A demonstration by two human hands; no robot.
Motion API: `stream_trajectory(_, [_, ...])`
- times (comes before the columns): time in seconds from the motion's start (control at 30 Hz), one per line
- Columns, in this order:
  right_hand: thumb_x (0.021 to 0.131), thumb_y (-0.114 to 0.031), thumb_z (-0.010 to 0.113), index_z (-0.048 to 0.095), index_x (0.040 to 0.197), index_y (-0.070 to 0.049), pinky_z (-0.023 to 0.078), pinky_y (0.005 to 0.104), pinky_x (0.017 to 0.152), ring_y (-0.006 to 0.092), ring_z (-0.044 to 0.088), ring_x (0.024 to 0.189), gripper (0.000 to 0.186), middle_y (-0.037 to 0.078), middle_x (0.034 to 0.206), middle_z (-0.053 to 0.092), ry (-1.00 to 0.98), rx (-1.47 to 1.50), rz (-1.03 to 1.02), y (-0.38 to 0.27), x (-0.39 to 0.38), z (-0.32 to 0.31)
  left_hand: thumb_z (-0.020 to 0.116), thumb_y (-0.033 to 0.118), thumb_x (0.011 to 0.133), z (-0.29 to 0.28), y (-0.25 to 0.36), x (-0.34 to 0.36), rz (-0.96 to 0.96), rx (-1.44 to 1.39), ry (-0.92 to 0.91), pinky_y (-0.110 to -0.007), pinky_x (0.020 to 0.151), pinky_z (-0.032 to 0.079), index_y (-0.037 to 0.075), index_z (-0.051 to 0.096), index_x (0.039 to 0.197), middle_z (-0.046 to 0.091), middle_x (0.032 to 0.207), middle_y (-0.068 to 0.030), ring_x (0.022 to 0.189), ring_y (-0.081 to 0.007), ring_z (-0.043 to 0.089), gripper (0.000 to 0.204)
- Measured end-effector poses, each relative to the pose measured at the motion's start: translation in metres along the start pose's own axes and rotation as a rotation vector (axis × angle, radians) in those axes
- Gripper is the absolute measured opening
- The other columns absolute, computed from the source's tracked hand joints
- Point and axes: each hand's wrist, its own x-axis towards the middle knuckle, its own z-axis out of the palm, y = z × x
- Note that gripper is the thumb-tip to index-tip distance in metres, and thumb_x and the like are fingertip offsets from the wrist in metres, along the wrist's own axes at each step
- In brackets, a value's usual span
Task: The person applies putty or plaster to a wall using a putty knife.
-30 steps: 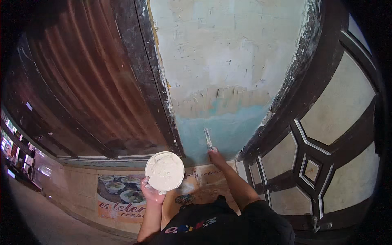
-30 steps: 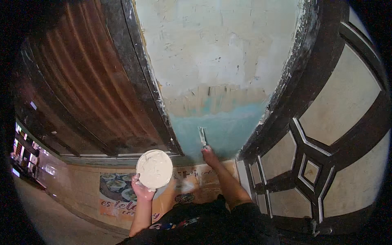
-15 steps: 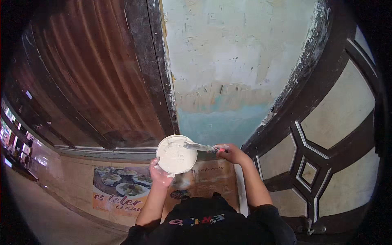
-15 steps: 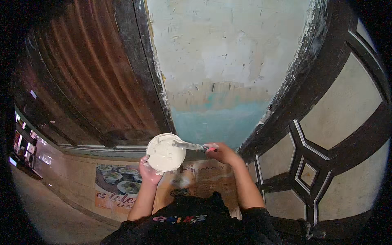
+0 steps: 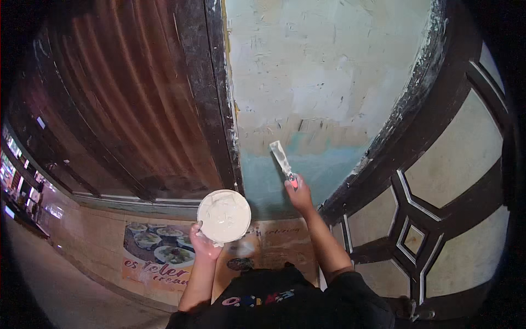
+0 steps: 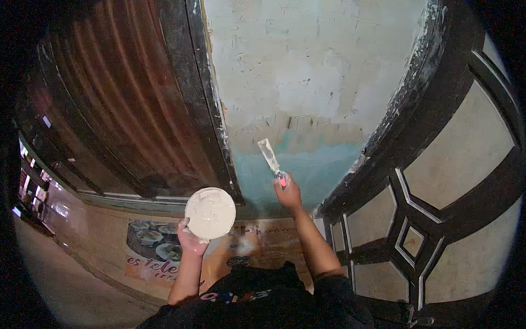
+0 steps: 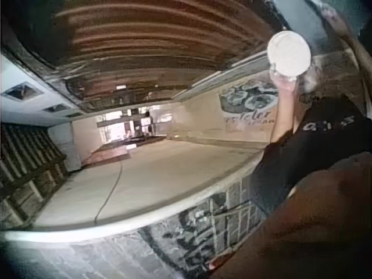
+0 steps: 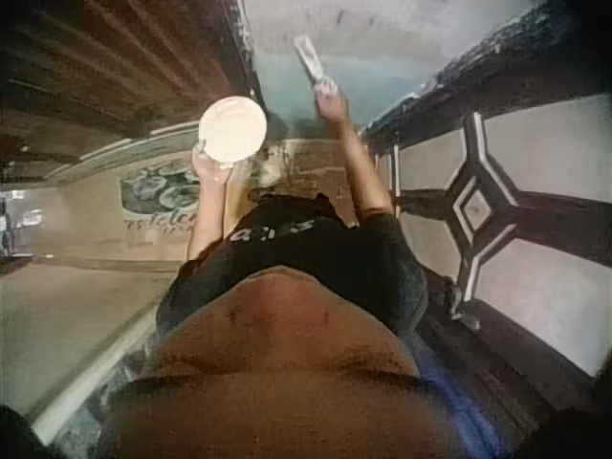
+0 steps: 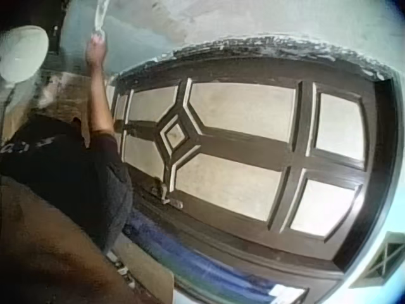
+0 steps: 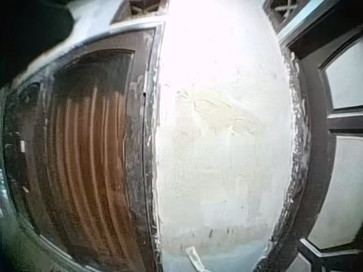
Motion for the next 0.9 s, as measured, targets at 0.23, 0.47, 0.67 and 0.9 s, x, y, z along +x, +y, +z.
stream_trajectory(0.23, [0.091, -0.036, 0.048, 0.045, 0.114, -0.003, 0.046, 0.0524, 0.074, 0.0461, 0.059, 0.083, 0.039, 0.025, 0.095, 0.062, -0.066, -0.256, 0.211, -0.021, 0.052, 0.05, 0.052, 0.027, 0.075, -0.005, 0.008, -0.013, 0.072, 0.058, 0.077, -0.048, 0.103, 0.038, 0.002, 0.045, 0.131, 0.051, 0.132, -0.0156, 0.119, -0.0341, 0.049, 0.062])
stream_trajectory(0.47, [0.089, -0.042, 0.047, 0.044, 0.115, -0.002, 0.046, 0.0532, 0.076, 0.0464, 0.06, 0.086, 0.048, 0.026, 0.088, 0.063, -0.091, -0.238, 0.367, 0.039, -0.02, 0.093, 0.051, 0.027, 0.077, -0.014, 0.027, -0.022, 0.107, 0.029, 0.007, -0.05, 0.102, 0.038, 0.001, 0.044, 0.132, 0.049, 0.133, -0.0168, 0.12, -0.0349, 0.048, 0.061])
stream_trajectory(0.67, [0.09, -0.038, 0.048, 0.044, 0.113, -0.004, 0.046, 0.0545, 0.074, 0.0454, 0.061, 0.084, 0.042, 0.025, 0.086, 0.064, 0.038, -0.204, 0.177, -0.051, 0.047, 0.074, 0.05, 0.025, 0.078, -0.017, 0.034, -0.017, 0.105, 0.017, 0.059, -0.05, 0.102, 0.038, 0.0, 0.044, 0.132, 0.049, 0.133, -0.017, 0.12, -0.0341, 0.049, 0.059])
stream_trajectory(0.9, [0.091, -0.04, 0.045, 0.044, 0.112, -0.004, 0.045, 0.0556, 0.08, 0.0441, 0.06, 0.09, 0.042, 0.027, 0.097, 0.062, -0.179, -0.25, 0.425, 0.042, -0.026, 0.12, 0.052, 0.027, 0.077, -0.012, 0.042, -0.012, 0.083, 0.045, 0.058, -0.049, 0.101, 0.04, 0.002, 0.045, 0.132, 0.051, 0.131, -0.0155, 0.118, -0.034, 0.05, 0.06])
